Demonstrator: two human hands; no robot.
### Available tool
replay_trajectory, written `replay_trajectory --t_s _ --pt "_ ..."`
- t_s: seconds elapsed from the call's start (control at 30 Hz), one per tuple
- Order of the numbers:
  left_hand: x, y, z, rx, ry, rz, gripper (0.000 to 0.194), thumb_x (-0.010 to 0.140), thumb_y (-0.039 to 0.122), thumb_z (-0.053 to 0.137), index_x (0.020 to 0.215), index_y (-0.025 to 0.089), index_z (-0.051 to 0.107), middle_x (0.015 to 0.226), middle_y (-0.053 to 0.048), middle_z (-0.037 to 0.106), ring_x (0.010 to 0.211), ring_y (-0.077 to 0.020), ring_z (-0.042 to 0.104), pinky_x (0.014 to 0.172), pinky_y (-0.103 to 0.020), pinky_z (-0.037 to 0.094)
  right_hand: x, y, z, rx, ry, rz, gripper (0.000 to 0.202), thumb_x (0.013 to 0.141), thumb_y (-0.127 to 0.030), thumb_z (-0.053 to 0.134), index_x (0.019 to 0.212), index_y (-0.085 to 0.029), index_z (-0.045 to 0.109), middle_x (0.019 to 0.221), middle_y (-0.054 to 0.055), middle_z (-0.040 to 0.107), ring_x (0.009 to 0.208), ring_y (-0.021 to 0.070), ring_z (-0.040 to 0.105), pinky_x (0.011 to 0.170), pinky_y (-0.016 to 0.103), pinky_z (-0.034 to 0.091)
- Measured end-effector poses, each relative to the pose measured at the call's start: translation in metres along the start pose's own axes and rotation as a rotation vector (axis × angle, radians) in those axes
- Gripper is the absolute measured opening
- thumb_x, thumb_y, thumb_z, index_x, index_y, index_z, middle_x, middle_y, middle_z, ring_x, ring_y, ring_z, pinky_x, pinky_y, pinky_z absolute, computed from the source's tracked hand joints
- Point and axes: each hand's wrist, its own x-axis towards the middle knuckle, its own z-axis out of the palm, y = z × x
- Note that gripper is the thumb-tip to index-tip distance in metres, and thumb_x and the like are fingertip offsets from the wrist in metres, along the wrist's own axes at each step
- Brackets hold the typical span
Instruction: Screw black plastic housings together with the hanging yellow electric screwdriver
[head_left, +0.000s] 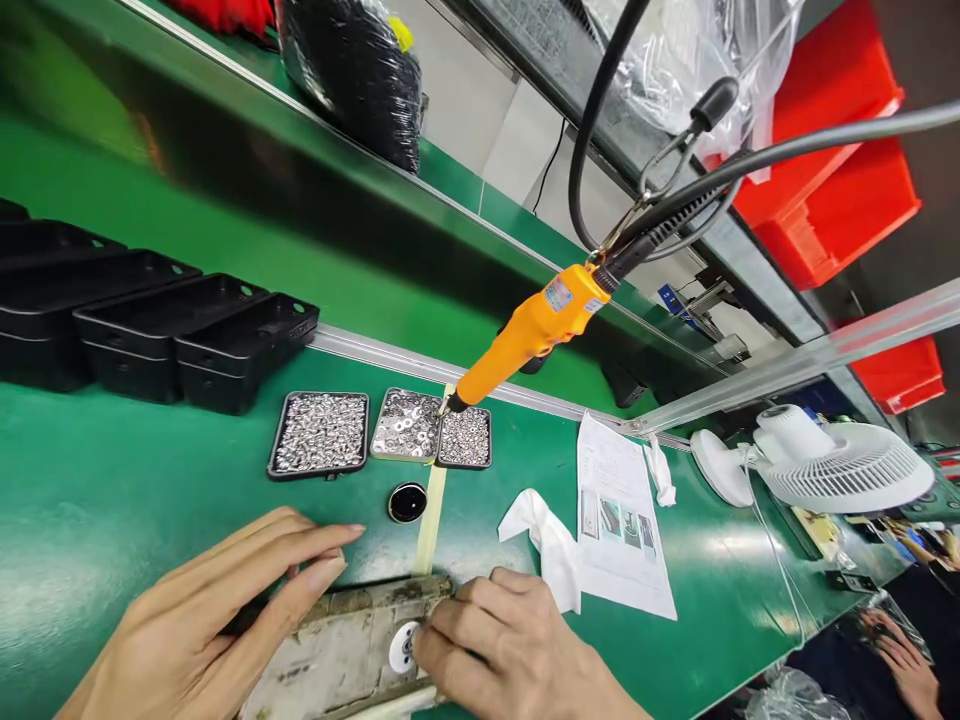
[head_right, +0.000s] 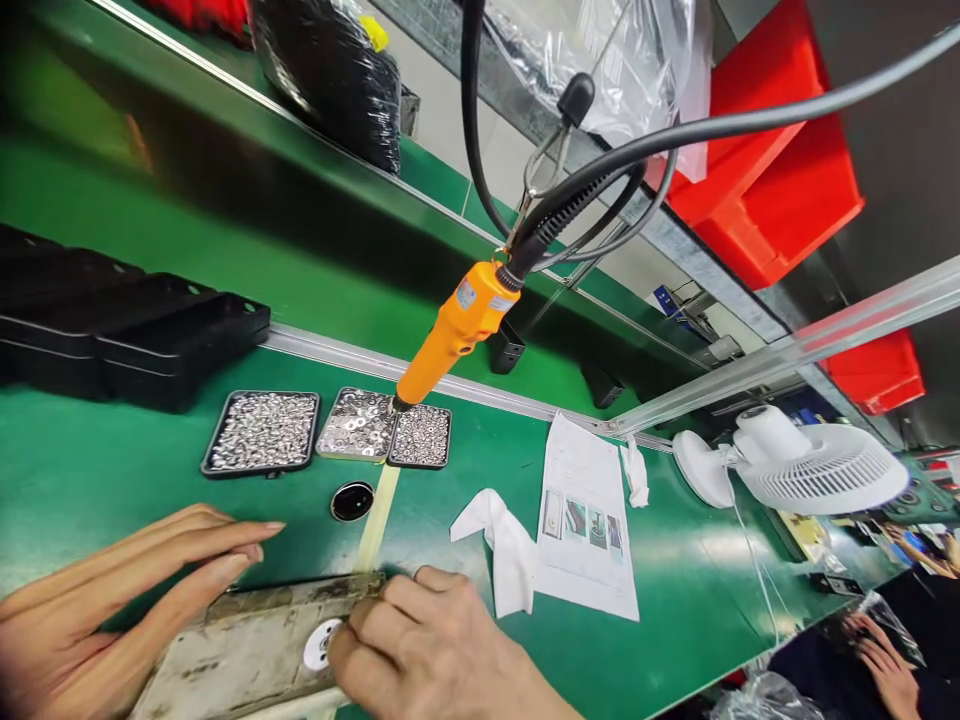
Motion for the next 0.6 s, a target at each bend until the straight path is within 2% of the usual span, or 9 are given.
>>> replay_trajectory --t_s 0.13,0.23,0.33,0.43,0.53,0.6 --pt "0.004 0.001 -0.005 -0.008 0.022 0.036 0.029 0.108 0.024 0.071 0.135 0.033 0.078 0.119 0.006 0.081 0.109 -0.0131 0.078 0.106 -0.023 0.064 0.001 -0.006 -0.003 -0.169 -0.101 -0.138 0.030 0.116 -0.014 0.056 0.101 -0.015 0.082 0.104 0.007 0.085 0.086 0.0172 0.069 0.064 0.034 0.051" --pt "0.004 0.000 -0.006 -0.004 0.002 0.041 0.034 0.107 0.022 0.072 0.139 0.032 0.077 0.122 0.005 0.082 0.112 -0.0138 0.077 0.108 -0.025 0.065 0.000 -0.012 -0.005 -0.212 -0.149 -0.133 0.026 0.117 -0.020 0.059 0.113 -0.011 0.084 0.109 0.008 0.086 0.104 0.0196 0.072 0.071 0.033 0.056" --pt "0.001 -0.002 -0.005 0.004 0.001 0.042 0.032 0.107 0.026 0.074 0.138 0.031 0.078 0.123 0.006 0.083 0.115 -0.0138 0.077 0.114 -0.025 0.063 -0.002 -0.014 -0.008 -0.210 -0.146 -0.104 0.029 0.117 -0.015 0.056 0.123 -0.006 0.083 0.112 0.009 0.088 0.113 0.0205 0.073 0.076 0.033 0.058" --pt "0.000 -0.002 -0.005 0.012 -0.002 0.053 0.029 0.107 0.028 0.073 0.135 0.031 0.079 0.121 0.007 0.085 0.115 -0.0128 0.077 0.118 -0.024 0.060 -0.003 -0.012 -0.013 -0.177 -0.122 -0.088 0.034 0.118 -0.011 0.049 0.125 -0.006 0.082 0.118 0.011 0.089 0.104 0.0213 0.074 0.076 0.035 0.058" --pt "0.002 -0.001 -0.005 0.014 -0.001 0.050 0.026 0.107 0.029 0.074 0.132 0.030 0.080 0.119 0.006 0.085 0.113 -0.0119 0.078 0.113 -0.021 0.061 -0.004 -0.011 -0.015 -0.161 -0.078 -0.036 0.040 0.121 -0.012 0.042 0.126 -0.007 0.082 0.123 0.012 0.089 0.093 0.0199 0.073 0.072 0.034 0.056" --pt "0.005 0.000 -0.007 0.002 -0.014 0.047 0.025 0.107 0.031 0.073 0.131 0.029 0.081 0.117 0.005 0.084 0.111 -0.0122 0.078 0.109 -0.021 0.063 -0.003 -0.012 -0.014 -0.148 -0.056 -0.028 0.040 0.121 -0.012 0.043 0.127 -0.009 0.082 0.122 0.009 0.090 0.094 0.0189 0.074 0.072 0.033 0.056"
